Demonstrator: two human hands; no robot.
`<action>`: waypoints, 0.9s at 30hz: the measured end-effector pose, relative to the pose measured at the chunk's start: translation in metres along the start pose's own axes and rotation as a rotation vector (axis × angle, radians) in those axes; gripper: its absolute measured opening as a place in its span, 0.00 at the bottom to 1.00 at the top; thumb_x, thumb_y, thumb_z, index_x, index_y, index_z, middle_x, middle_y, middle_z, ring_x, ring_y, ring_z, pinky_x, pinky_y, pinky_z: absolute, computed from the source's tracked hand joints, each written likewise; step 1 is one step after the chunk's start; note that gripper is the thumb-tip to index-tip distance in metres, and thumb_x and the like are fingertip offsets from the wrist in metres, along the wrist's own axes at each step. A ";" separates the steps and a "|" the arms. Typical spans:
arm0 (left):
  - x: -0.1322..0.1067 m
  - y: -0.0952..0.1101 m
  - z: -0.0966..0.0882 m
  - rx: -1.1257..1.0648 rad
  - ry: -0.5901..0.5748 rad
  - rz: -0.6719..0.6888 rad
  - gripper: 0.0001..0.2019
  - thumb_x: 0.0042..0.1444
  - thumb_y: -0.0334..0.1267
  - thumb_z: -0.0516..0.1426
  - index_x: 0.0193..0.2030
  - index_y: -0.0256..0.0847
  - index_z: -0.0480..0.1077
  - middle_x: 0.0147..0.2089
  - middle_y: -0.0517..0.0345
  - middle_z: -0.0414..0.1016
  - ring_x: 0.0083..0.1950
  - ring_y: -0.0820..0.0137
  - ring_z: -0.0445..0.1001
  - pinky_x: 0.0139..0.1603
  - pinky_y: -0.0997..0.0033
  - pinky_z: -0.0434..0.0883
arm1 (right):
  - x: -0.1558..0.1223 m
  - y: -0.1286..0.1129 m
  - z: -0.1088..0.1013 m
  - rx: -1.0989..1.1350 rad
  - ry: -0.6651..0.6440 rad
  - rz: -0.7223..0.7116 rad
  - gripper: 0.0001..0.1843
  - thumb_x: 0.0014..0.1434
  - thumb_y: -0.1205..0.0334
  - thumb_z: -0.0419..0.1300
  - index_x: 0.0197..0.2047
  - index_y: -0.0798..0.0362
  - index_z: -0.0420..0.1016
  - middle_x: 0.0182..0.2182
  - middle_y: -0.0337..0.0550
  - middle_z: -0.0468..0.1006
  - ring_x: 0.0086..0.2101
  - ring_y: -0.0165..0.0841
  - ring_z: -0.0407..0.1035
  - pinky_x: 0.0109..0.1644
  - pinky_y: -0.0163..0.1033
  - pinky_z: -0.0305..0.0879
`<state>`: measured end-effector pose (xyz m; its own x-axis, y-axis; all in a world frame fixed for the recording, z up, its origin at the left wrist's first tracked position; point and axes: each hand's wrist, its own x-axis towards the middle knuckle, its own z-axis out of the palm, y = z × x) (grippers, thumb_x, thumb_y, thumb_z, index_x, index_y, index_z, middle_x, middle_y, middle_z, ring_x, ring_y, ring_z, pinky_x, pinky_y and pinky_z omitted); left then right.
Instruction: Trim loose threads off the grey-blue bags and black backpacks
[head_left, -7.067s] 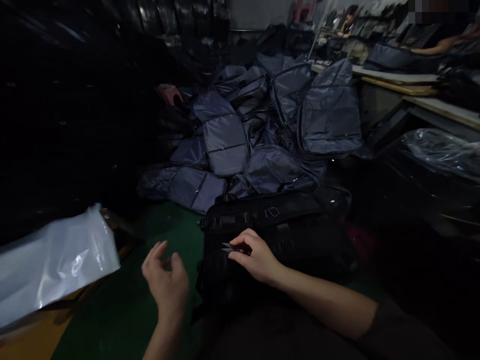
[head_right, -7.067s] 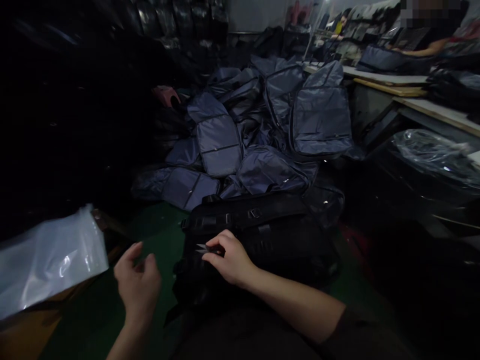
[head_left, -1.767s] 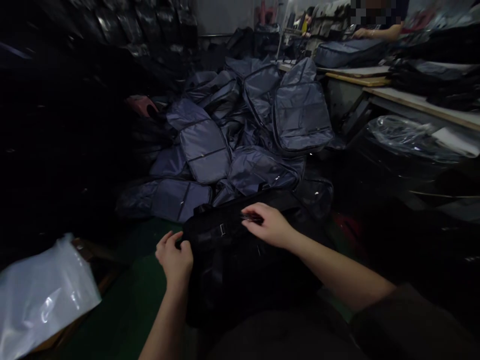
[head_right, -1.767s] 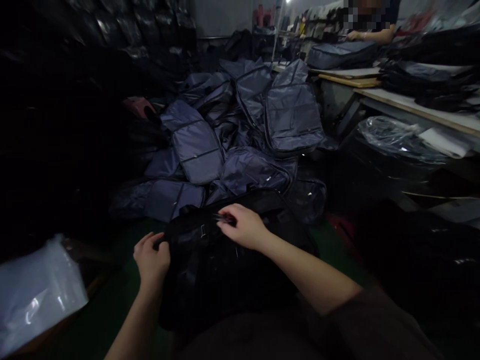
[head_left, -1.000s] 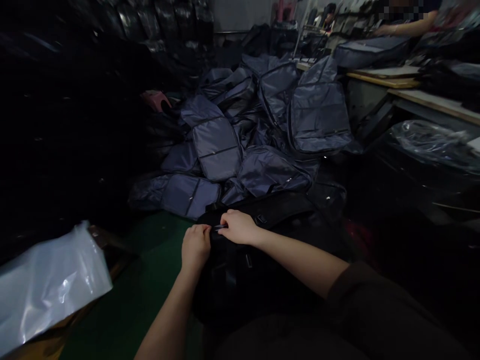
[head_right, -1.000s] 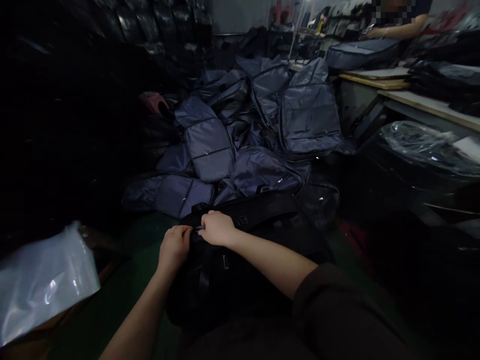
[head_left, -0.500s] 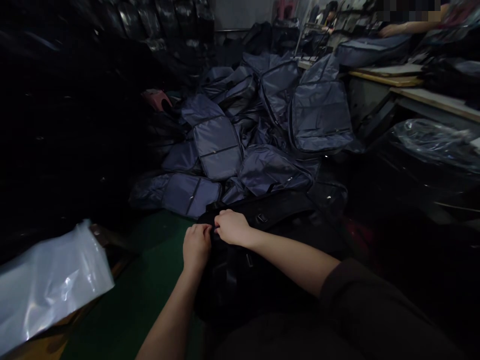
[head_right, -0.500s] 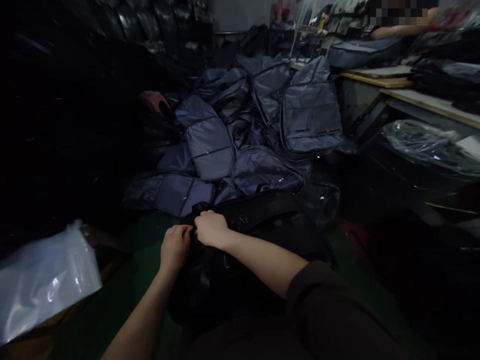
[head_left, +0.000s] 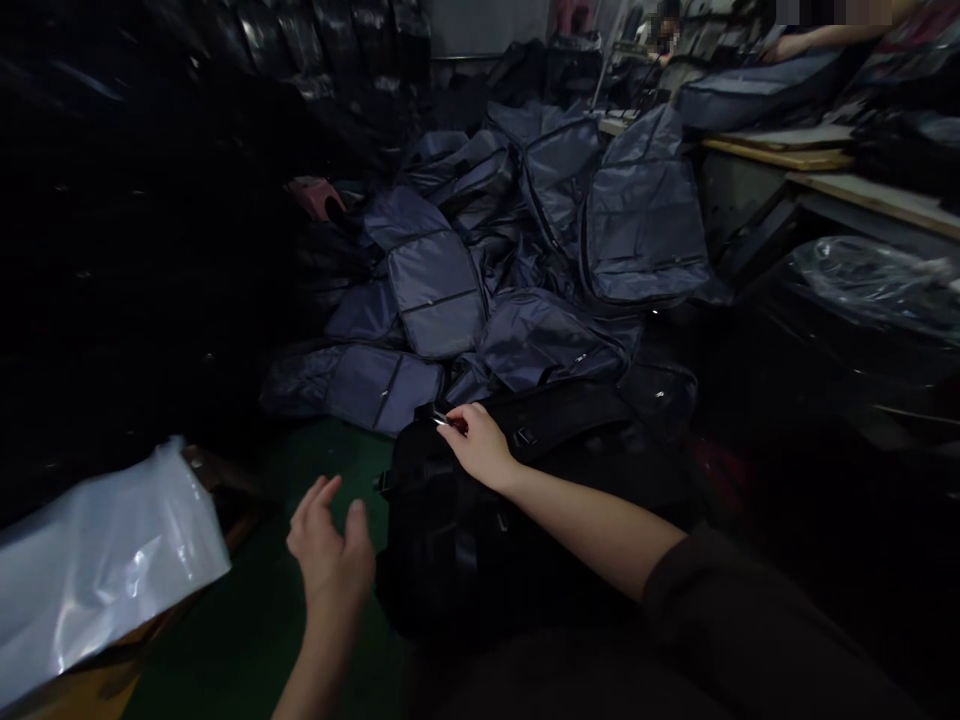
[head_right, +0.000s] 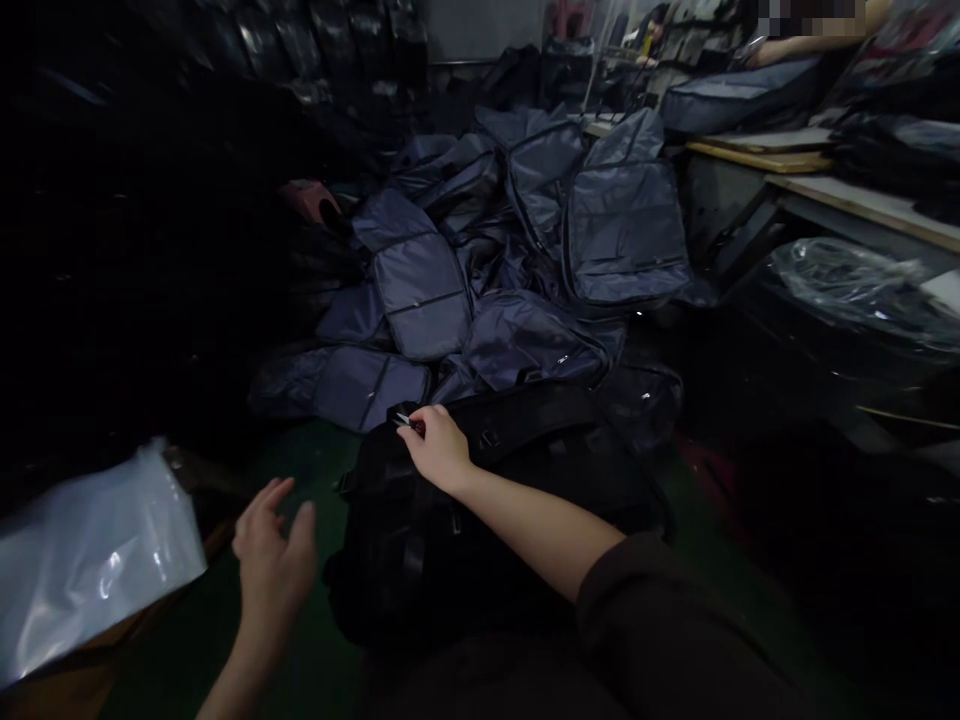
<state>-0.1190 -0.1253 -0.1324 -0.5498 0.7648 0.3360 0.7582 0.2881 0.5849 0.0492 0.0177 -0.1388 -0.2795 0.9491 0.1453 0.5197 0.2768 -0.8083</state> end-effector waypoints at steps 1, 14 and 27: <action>-0.011 0.005 0.002 0.013 -0.014 0.015 0.20 0.58 0.43 0.49 0.55 0.37 0.62 0.59 0.42 0.61 0.61 0.55 0.58 0.60 0.49 0.56 | 0.001 0.000 0.001 0.031 0.021 0.003 0.11 0.57 0.54 0.58 0.40 0.51 0.70 0.38 0.40 0.70 0.35 0.30 0.67 0.39 0.36 0.64; -0.029 0.018 0.024 0.203 -0.252 0.156 0.29 0.58 0.50 0.50 0.64 0.42 0.54 0.70 0.45 0.39 0.67 0.49 0.44 0.62 0.45 0.51 | 0.016 0.043 -0.121 0.199 0.280 0.160 0.23 0.54 0.45 0.55 0.44 0.55 0.72 0.37 0.44 0.76 0.36 0.33 0.70 0.38 0.38 0.67; 0.006 -0.002 0.054 -0.254 -0.520 -0.329 0.31 0.56 0.57 0.49 0.65 0.55 0.48 0.63 0.49 0.59 0.61 0.56 0.62 0.56 0.54 0.64 | -0.082 0.146 -0.242 -0.221 0.344 0.597 0.41 0.39 0.41 0.66 0.52 0.57 0.70 0.42 0.53 0.76 0.41 0.44 0.70 0.49 0.47 0.62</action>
<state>-0.1050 -0.0907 -0.1717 -0.4493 0.8568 -0.2531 0.4384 0.4583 0.7732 0.3435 0.0170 -0.1301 0.3544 0.9313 -0.0844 0.6654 -0.3146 -0.6769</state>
